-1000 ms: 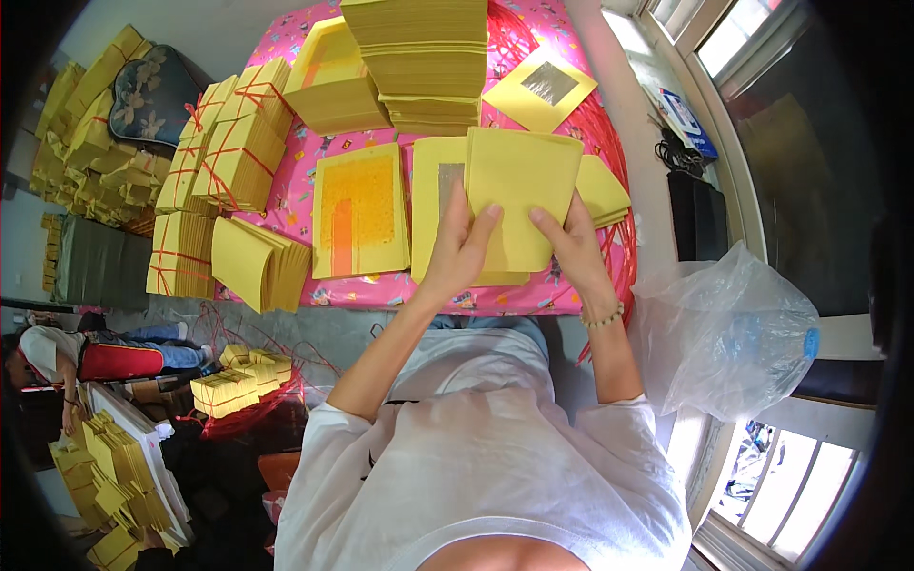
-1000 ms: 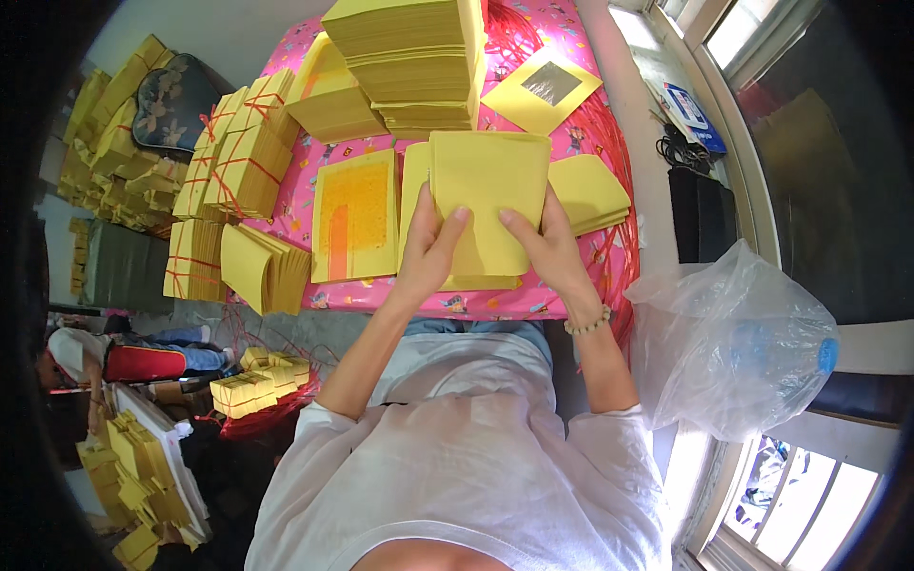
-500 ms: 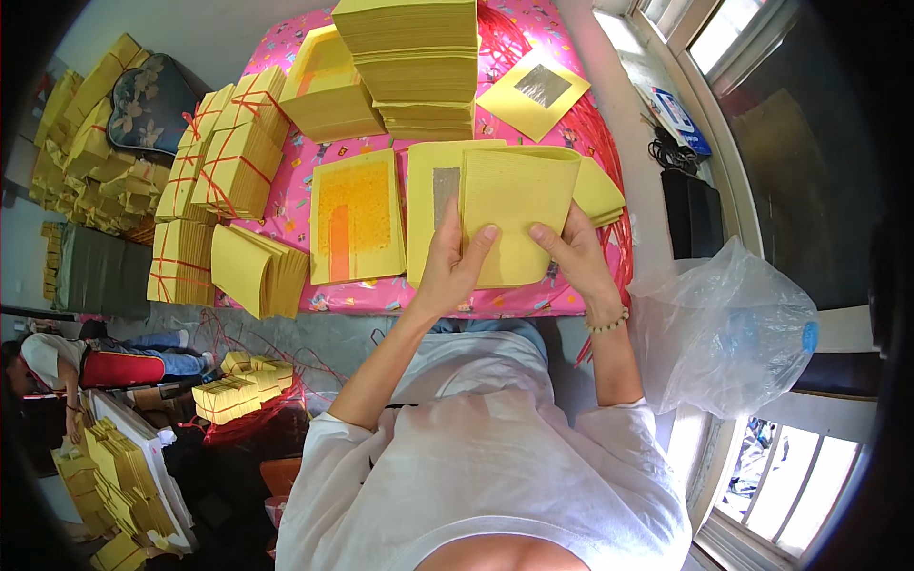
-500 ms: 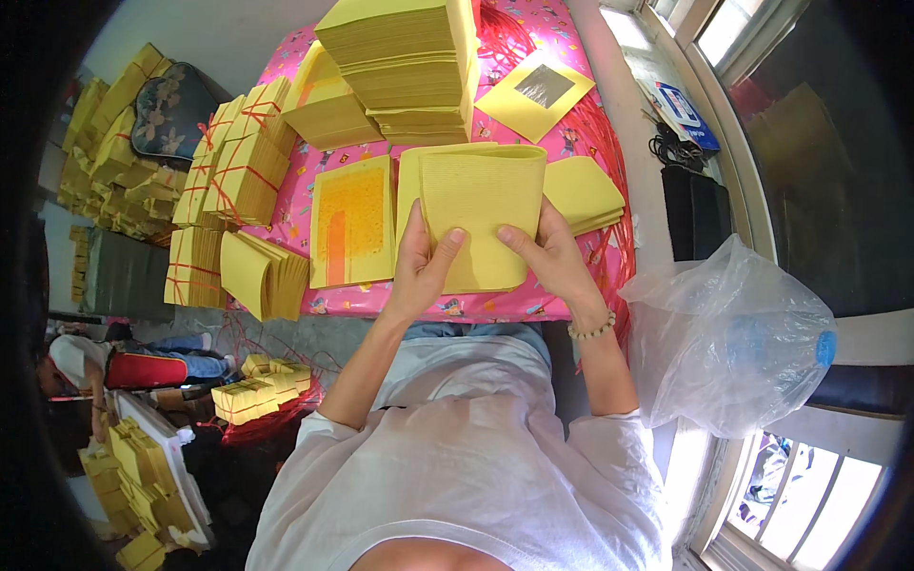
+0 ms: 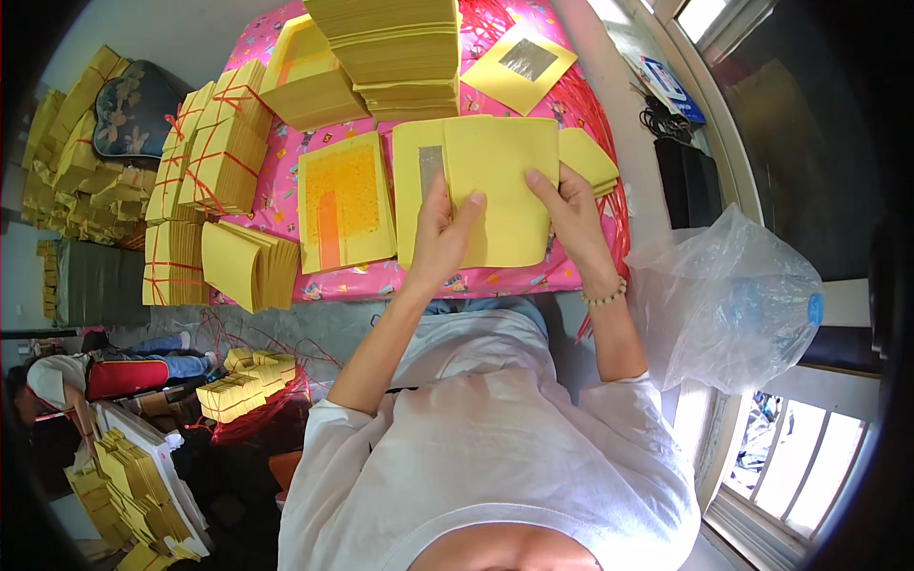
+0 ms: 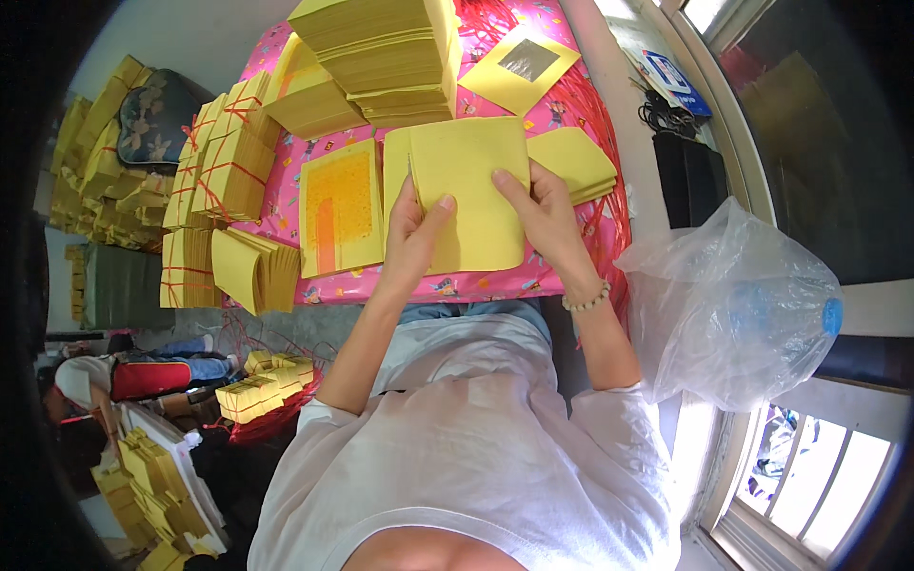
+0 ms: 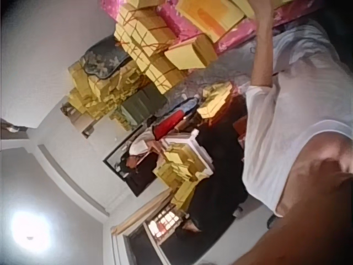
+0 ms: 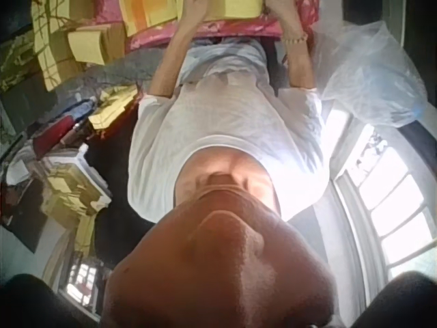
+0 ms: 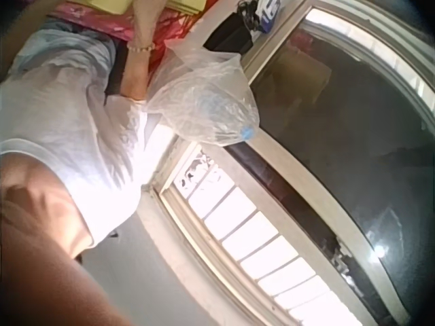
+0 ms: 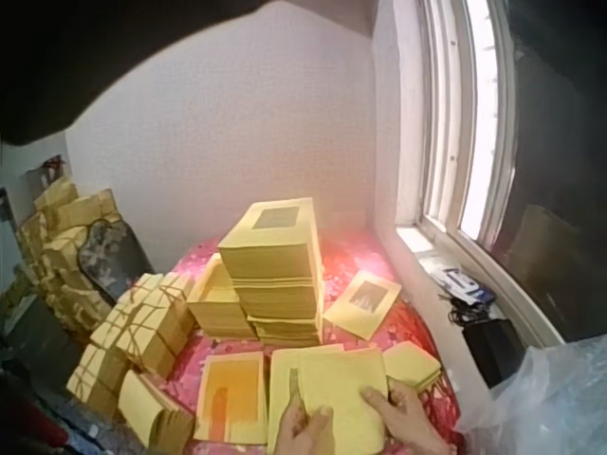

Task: Counting and stacking sheets of yellow joss paper with foil accents.

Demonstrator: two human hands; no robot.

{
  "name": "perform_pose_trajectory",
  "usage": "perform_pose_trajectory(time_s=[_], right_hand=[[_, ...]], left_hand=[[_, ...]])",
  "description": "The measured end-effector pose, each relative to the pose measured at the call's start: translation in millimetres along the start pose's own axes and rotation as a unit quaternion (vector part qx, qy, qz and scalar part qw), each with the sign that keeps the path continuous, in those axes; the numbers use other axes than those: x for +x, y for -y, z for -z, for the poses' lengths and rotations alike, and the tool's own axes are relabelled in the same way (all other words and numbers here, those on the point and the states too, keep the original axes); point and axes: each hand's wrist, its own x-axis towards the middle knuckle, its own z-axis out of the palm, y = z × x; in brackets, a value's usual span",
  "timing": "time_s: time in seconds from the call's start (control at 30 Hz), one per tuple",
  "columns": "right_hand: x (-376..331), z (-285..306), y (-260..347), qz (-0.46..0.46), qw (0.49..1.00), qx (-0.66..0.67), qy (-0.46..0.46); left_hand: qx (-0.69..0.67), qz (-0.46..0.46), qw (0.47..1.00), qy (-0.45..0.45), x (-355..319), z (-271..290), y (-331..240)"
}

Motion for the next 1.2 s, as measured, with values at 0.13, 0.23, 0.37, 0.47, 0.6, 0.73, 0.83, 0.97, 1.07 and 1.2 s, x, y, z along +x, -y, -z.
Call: perform_pose_trajectory(time_s=[0.13, 0.23, 0.37, 0.47, 0.6, 0.73, 0.83, 0.97, 1.07, 1.2], right_hand=[[3.7, 4.5, -1.1, -0.008, 1.0, -0.008, -0.013], [7.9, 9.5, -1.5, 0.002, 0.997, 0.054, -0.06], [11.6, 13.8, -13.5, 0.023, 0.994, 0.025, -0.105], [13.8, 33.3, -15.3, 0.003, 0.996, 0.003, -0.093], [13.7, 31.4, -18.3, -0.005, 0.995, 0.009, -0.096], [-6.0, 15.7, 9.4, -0.142, 0.988, -0.011, -0.056], [-15.1, 24.3, -1.2, -0.148, 0.985, -0.089, 0.021], [-10.8, 30.7, -27.4, -0.072, 0.997, -0.027, 0.001], [-13.3, 25.4, -13.8, -0.13, 0.99, -0.034, -0.039], [-12.9, 33.1, -30.5, -0.141, 0.988, -0.066, 0.002]], left_hand=[[-0.013, 0.013, 1.0, -0.005, 1.0, 0.2, -0.7], [0.009, 0.047, 0.998, 0.028, -0.9, 3.8, 0.6], [0.003, 0.055, 0.997, 0.049, -0.3, 4.0, 4.0], [0.003, 0.077, 0.995, 0.059, 0.0, 4.6, 0.4], [0.001, 0.116, 0.991, 0.062, 7.0, 6.6, 0.4], [0.025, 0.131, 0.991, 0.026, 17.7, 10.2, -1.5], [0.016, 0.135, 0.99, 0.038, 27.6, 10.6, 3.2], [0.012, 0.153, 0.987, 0.049, 34.5, 6.2, 10.0], [-0.005, 0.17, 0.985, 0.043, 37.6, 8.4, 12.0], [0.001, 0.171, 0.984, 0.045, 42.2, 8.8, 16.0]])
